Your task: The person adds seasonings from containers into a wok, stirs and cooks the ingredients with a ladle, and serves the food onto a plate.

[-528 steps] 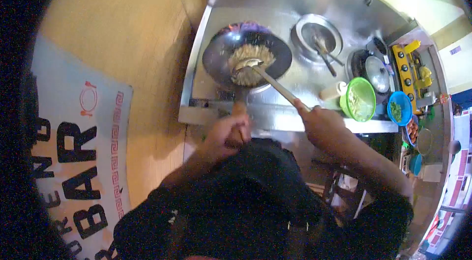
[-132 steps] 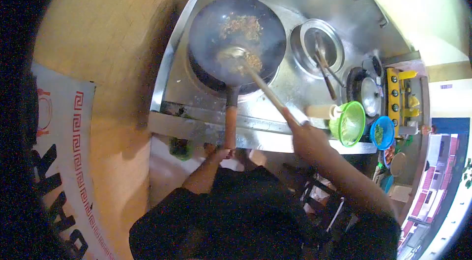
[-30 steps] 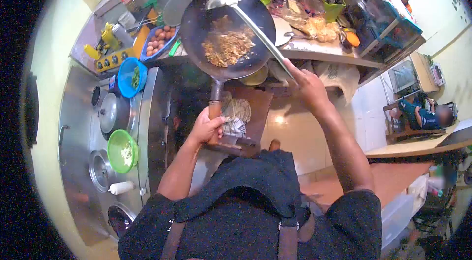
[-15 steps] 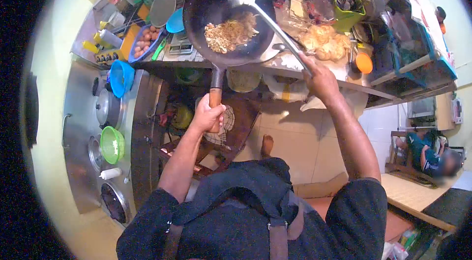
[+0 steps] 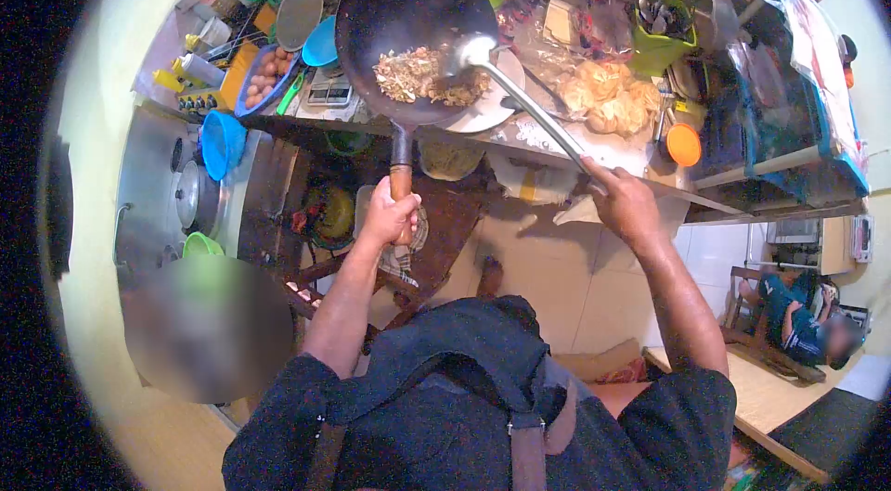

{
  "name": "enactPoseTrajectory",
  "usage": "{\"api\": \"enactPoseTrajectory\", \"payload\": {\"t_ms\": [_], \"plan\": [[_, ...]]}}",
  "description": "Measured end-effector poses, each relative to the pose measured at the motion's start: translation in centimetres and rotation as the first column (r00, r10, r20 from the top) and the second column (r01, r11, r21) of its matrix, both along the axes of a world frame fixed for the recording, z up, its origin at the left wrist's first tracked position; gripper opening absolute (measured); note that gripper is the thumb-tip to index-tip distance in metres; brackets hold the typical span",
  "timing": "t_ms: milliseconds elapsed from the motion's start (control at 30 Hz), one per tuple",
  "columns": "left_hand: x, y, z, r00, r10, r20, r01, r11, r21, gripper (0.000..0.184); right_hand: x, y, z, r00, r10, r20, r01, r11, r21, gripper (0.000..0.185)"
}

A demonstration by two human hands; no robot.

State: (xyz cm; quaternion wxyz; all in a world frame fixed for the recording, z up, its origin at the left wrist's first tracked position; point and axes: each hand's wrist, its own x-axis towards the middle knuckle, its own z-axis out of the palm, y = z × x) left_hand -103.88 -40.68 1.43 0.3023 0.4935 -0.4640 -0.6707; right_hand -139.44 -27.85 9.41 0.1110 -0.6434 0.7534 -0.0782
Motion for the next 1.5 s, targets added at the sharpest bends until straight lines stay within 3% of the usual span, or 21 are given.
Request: {"api": "enactPoseTrajectory", "payload": {"t_ms": [67, 200, 533, 600, 633, 733, 800, 900, 933, 967, 1033, 1133, 1267, 1367, 1500], "plan": [[-0.3, -0.2, -0.2, 1.0, 0.005, 0.026, -0.003, 0.999, -0.045, 0.031, 0.7, -0.8, -0.9, 0.997, 0.074, 0.032, -0.07, 0.992, -0.103, 0.058], [-0.8, -0.6, 0.5, 0.997, 0.003, 0.081, 0.003, 0.997, -0.072, 0.031, 1.1, -1.7, -2.2, 0.989, 0.147, -0.013, -0.148, 0.981, -0.129, 0.06], [-0.7, -1.1, -1.1, 0.998, 0.053, 0.029, -0.05, 0.994, -0.094, 0.029, -2.1, 0.6, -3.8, 0.999, 0.034, -0.039, -0.036, 0.998, -0.056, 0.062], [-0.6, -1.2, -1.0, 0.997, 0.063, 0.034, -0.059, 0.993, -0.099, 0.029, -2.8, 0.6, -3.4, 0.992, 0.024, 0.128, -0.01, 0.994, -0.108, 0.057], [-0.2, -0.8, -0.6, 0.997, 0.074, 0.038, -0.07, 0.992, -0.108, 0.029, -2.5, 0.6, -2.9, 0.991, 0.03, 0.13, -0.016, 0.994, -0.108, 0.057], [-0.1, -0.8, -0.8, 0.995, 0.081, 0.064, -0.071, 0.988, -0.138, 0.029, -2.6, -1.3, -2.2, 0.964, -0.052, 0.261, 0.054, 0.999, 0.001, 0.053], [-0.2, -0.7, -0.7, 0.993, 0.081, 0.086, -0.067, 0.985, -0.16, 0.029, -1.7, -3.4, -1.8, 0.941, -0.021, 0.338, 0.079, 0.984, -0.16, 0.052], [-0.3, -0.7, 0.0, 0.988, 0.083, 0.128, -0.063, 0.986, -0.152, 0.028, -1.4, -5.3, -2.0, 0.903, -0.037, 0.428, 0.111, 0.982, -0.15, 0.053], [-0.5, -0.8, 0.2, 0.99, 0.096, 0.105, -0.079, 0.985, -0.156, 0.028, -1.9, -5.3, -3.5, 0.934, 0.062, 0.352, 0.049, 0.953, -0.3, 0.052], [-0.6, -0.9, 0.2, 0.991, 0.11, 0.08, -0.096, 0.983, -0.159, 0.028, -2.2, -5.0, -3.4, 0.934, 0.064, 0.352, 0.049, 0.952, -0.303, 0.052], [-0.9, -1.1, 0.4, 0.99, 0.111, 0.091, -0.093, 0.98, -0.176, 0.027, -2.1, -3.5, -2.7, 0.981, -0.014, 0.193, 0.038, 0.992, -0.123, 0.053], [-0.9, -1.4, 0.3, 0.982, 0.119, 0.146, -0.086, 0.973, -0.214, 0.027, -2.2, -1.2, -1.4, 0.996, -0.051, 0.077, 0.051, 0.999, -0.002, 0.054], [-1.1, -1.3, 0.2, 0.971, 0.13, 0.199, -0.08, 0.967, -0.24, 0.026, -1.4, -0.3, -0.7, 0.996, -0.03, 0.079, 0.031, 0.999, -0.011, 0.055], [-1.4, -1.2, -0.7, 0.97, 0.157, 0.187, -0.099, 0.953, -0.286, 0.025, 1.0, -1.3, -1.2, 0.986, 0.011, 0.166, 0.013, 0.989, -0.144, 0.055], [-2.0, -1.5, -0.3, 0.963, 0.164, 0.213, -0.097, 0.952, -0.291, 0.026, 2.6, -2.3, -1.6, 0.994, 0.092, 0.062, -0.08, 0.981, -0.175, 0.058]]}}
